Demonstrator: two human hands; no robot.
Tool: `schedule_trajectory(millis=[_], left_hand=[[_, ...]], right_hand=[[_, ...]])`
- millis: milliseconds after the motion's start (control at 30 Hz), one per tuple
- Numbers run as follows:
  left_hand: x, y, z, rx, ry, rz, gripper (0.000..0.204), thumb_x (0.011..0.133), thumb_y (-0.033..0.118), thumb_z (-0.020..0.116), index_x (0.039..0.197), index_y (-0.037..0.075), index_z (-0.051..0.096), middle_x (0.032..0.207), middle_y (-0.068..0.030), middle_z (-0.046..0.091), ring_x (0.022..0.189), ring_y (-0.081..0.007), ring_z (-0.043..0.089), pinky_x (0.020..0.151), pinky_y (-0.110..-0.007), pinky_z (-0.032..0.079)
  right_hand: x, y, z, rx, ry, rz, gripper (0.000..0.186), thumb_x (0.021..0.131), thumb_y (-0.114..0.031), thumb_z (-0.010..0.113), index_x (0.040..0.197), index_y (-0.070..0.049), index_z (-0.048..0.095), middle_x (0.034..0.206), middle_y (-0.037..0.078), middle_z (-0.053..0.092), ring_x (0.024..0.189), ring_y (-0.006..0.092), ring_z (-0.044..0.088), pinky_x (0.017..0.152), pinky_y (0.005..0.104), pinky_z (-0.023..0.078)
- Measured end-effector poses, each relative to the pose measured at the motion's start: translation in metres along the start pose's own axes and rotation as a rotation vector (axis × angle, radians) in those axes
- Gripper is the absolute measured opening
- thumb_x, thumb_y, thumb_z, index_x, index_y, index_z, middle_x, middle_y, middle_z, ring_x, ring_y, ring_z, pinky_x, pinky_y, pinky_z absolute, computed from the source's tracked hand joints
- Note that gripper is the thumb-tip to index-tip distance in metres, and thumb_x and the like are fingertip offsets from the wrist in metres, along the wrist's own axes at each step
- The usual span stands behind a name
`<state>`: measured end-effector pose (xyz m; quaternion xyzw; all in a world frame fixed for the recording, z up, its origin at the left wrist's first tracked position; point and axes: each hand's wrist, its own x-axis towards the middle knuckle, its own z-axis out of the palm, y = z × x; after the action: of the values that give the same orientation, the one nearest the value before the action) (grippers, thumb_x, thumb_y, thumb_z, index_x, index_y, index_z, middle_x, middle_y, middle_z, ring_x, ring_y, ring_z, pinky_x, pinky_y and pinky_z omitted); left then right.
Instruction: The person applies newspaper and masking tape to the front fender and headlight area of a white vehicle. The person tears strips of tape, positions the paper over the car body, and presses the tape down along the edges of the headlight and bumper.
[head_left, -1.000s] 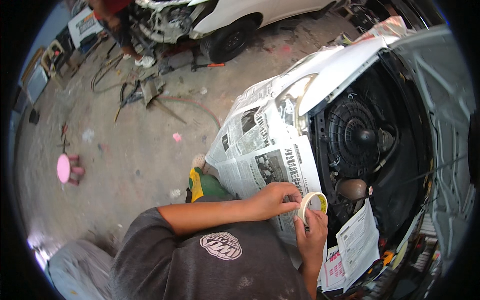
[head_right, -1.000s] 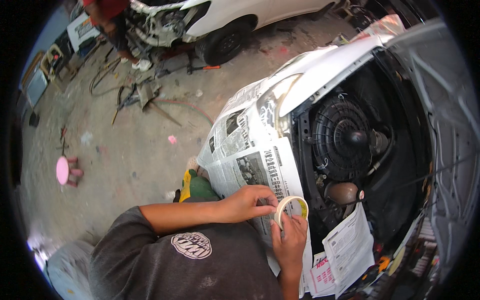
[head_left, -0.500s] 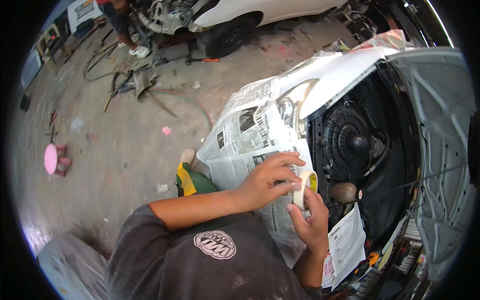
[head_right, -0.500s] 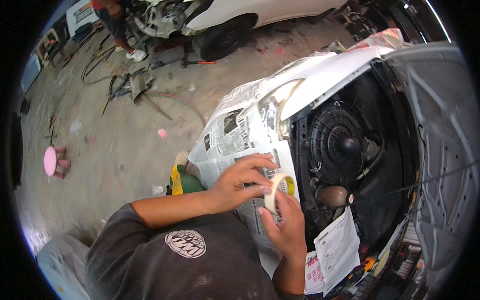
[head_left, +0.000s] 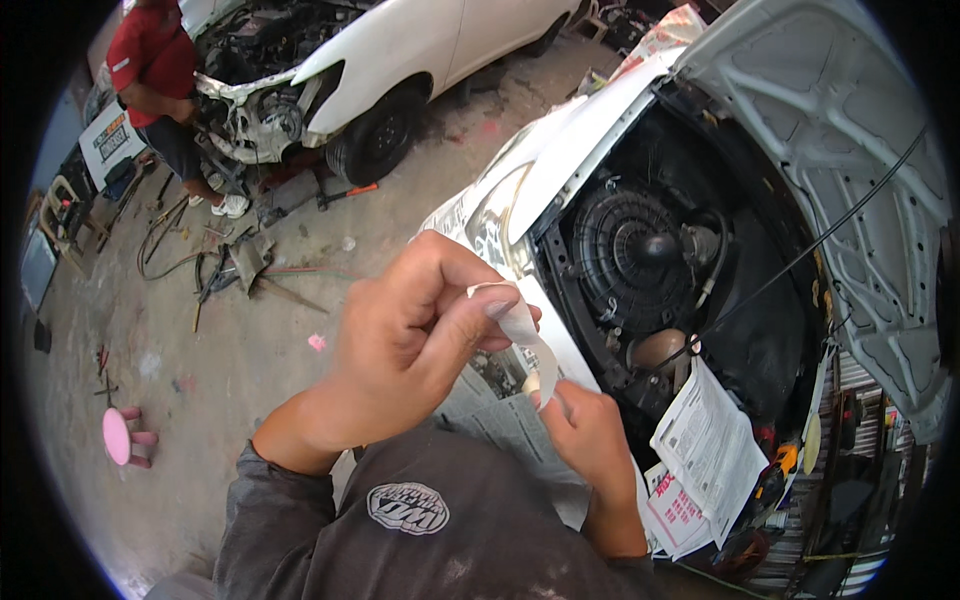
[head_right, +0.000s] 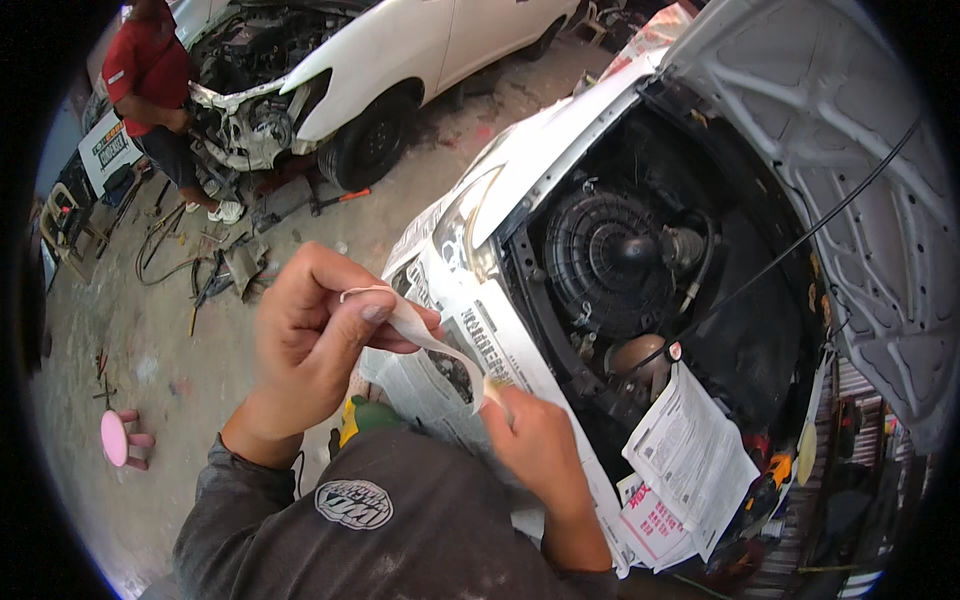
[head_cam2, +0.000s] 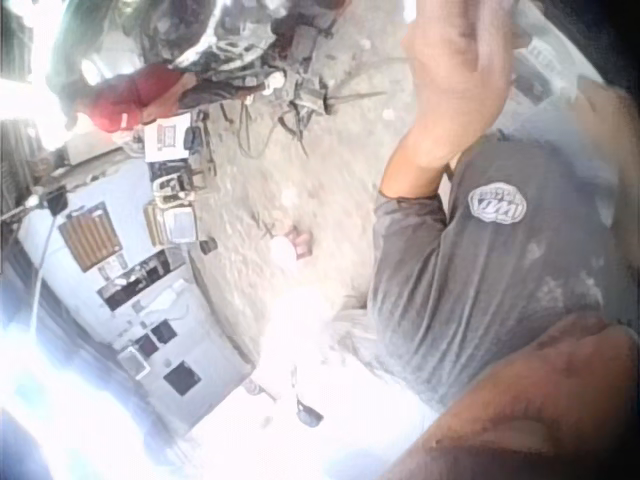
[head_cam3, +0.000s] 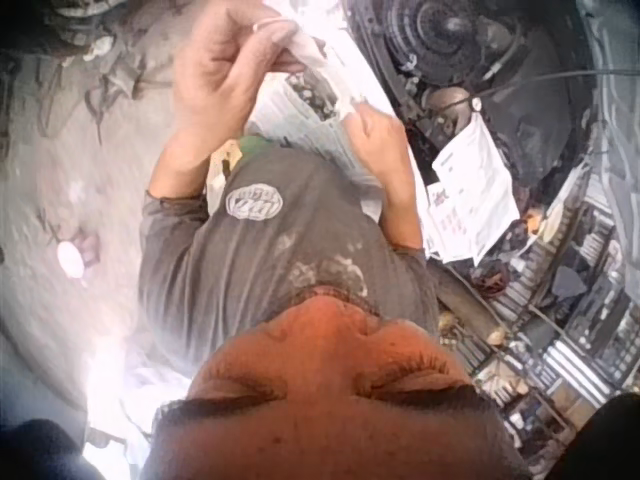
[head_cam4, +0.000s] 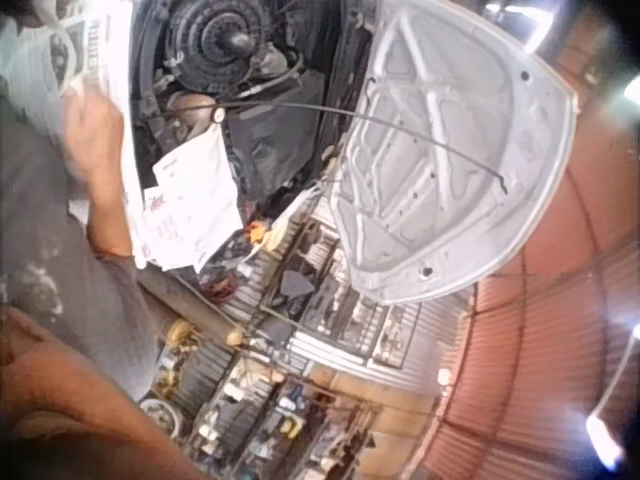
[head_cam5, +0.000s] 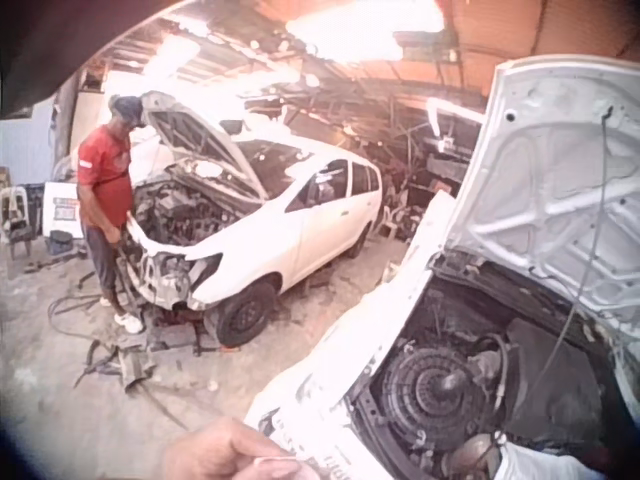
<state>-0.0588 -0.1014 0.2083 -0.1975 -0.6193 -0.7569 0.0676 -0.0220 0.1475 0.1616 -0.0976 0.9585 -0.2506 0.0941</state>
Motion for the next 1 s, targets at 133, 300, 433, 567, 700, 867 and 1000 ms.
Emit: schedule_trajectory(millis=[133,300,433,567,700,867,1000], left_hand=[[0.005,0.011,0.01,-0.139,0.056,0.019,0.007,0.105,0.008,0.05,0.105,0.001,0.047,0.097,-0.0174,0.069,0.096,-0.0284,0.074,0.074,-0.032,0.065],[0.003,-0.002,0.009,-0.283,0.148,-0.041,0.008,0.105,0.008,0.05,0.108,0.001,0.046,0.1,-0.019,0.07,0.097,-0.0265,0.073,0.075,-0.032,0.065],[-0.009,-0.042,-0.005,-0.47,0.233,-0.131,0.01,0.107,0.01,0.048,0.112,0.002,0.046,0.113,-0.0197,0.069,0.1,-0.0225,0.072,0.081,-0.032,0.062],[-0.038,-0.151,0.005,-0.574,0.583,-0.215,0.015,0.107,0.019,0.049,0.115,0.007,0.046,0.124,-0.0151,0.063,0.107,-0.026,0.069,0.088,-0.04,0.06],[-0.094,-0.282,0.031,-0.714,0.63,-0.584,0.015,0.105,0.021,0.053,0.113,0.01,0.048,0.113,-0.0064,0.059,0.104,-0.0176,0.06,0.09,-0.036,0.053],[-0.108,-0.344,0.042,-0.596,0.805,-0.664,0.017,0.104,0.022,0.055,0.111,0.008,0.048,0.111,-0.0059,0.057,0.1,-0.0169,0.059,0.088,-0.034,0.053],[-0.118,-0.356,0.039,-0.61,0.875,-0.694,0.02,0.104,0.021,0.057,0.111,0.006,0.047,0.108,-0.0066,0.056,0.1,-0.017,0.059,0.088,-0.033,0.053]], right_hand=[[-0.003,-0.017,0.018,0.979,-0.051,0.001,0.076,0.085,-0.017,0.083,0.143,0.004,0.037,0.089,0.008,0.068,0.079,0.0125,0.064,0.072,0.0273,0.052],[0.011,-0.03,0.047,1.051,0.469,-0.255,0.037,0.097,-0.015,0.068,0.124,0.0,0.048,0.09,0.009,0.066,0.069,0.006,0.053,0.063,0.0197,0.044],[0.017,-0.023,0.035,0.95,0.513,-0.22,0.008,0.104,-0.009,0.053,0.106,-0.002,0.053,0.089,0.009,0.069,0.061,0.0027,0.048,0.055,0.0192,0.038],[0.038,-0.022,0.021,0.517,0.317,-0.049,0.014,0.1,-0.012,0.059,0.092,-0.001,0.06,0.078,0.008,0.069,0.056,0.008,0.052,0.054,0.026,0.041],[0.078,-0.021,0.031,-0.104,0.005,-0.003,0.026,0.097,-0.023,0.06,0.086,0.001,0.063,0.076,0.018,0.068,0.067,0.032,0.065,0.063,0.0444,0.049],[0.128,-0.014,0.064,-0.498,-0.222,-0.068,0.027,0.096,-0.028,0.059,0.089,-0.003,0.066,0.081,0.024,0.069,0.079,0.0453,0.067,0.072,0.0539,0.051],[0.157,-0.017,0.087,-0.632,-0.269,-0.094,0.026,0.094,-0.027,0.061,0.09,-0.002,0.067,0.086,0.024,0.071,0.084,0.044,0.069,0.077,0.0524,0.054]])
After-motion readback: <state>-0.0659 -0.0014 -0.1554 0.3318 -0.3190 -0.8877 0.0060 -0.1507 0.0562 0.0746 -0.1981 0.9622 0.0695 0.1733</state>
